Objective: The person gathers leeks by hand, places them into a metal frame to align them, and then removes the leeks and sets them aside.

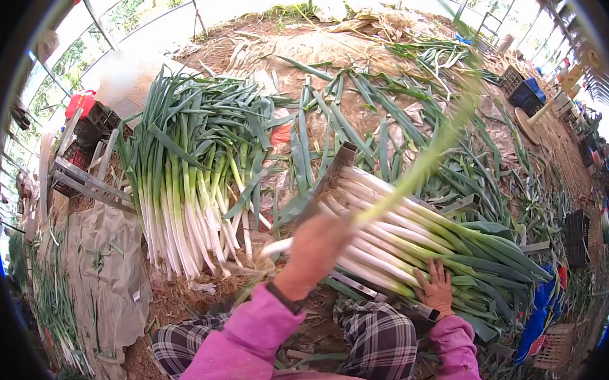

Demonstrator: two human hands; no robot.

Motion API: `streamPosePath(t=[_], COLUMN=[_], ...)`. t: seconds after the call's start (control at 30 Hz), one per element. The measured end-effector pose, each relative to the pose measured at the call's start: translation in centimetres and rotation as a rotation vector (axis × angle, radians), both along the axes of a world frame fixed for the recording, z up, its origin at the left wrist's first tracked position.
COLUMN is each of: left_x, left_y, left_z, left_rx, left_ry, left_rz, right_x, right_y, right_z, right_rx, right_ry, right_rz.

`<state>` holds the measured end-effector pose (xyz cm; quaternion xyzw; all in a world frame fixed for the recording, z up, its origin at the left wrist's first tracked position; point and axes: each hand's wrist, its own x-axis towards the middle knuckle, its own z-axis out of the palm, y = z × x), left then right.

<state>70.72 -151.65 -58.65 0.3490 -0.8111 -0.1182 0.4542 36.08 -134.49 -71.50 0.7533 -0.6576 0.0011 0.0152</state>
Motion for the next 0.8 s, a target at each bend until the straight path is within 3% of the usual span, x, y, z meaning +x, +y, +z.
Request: streamPosePath(t=[0.1, 0.17, 0.27, 0.3, 0.43, 0.47, 0.53, 0.57, 0.6, 0.67, 0.73, 0.8], left_x=[-5.1, -8.1, -10.3, -10.6, -7.8, -5.1, 0.5, 3.5, 6.6, 11.8, 17.3, 19.0], left_y=[-0.8, -2.5, -4.8, -5.3, -3.5, -2.6, -2.1, -2.6, -3.5, -6.3, -9.2, -11.6], left_z=[0.1, -3.3, -9.0, -11.1, -9.6, -5.5, -4.5, -5.7, -7.8, -14.5, -25.1, -32.3], left_rx=[-0.084, -0.121, 0.104, 0.210, 0.118, 0.111, 0.065, 0.021, -0.024, 0.478, 0.872, 1.093], left_ry=[-0.135, -0.101, -0.348, -0.540, -0.421, -0.138, 0.150, 0.114, 0.079, 0.238, 0.119, -0.064], left_rz=[-0.196, -0.307, -0.269, -0.208, 0.042, -0.022, 0.075, 0.229, 0.380, 0.616, 0.761, 0.701], right_x=[0.1, 0.2, 0.3, 0.5, 0.6, 0.4, 0.7, 0.8, 0.8, 0.9, 0.7, 0.7], right_y=[0.0, 0.1, 0.0, 0.0, 0.2, 0.2, -0.2, -0.2, -0.2, -0.2, -0.3, -0.3], right_z=[0.0, 0.0, 0.4, 0.7, 0.3, 0.3, 0.5, 0.8, 1.0, 1.1, 0.9, 0.8], right_rx=[0.018, 0.027, 0.033, 0.043, 0.085, 0.085, 0.085, 0.090, 0.094, 0.133, 0.140, 0.174], right_ry=[0.002, -0.001, -0.003, -0.018, -0.038, -0.041, -0.043, -0.041, -0.036, -0.033, -0.029, -0.005], right_rz=[-0.027, -0.039, -0.037, -0.043, -0.062, -0.056, -0.056, -0.053, -0.052, -0.061, -0.057, -0.080])
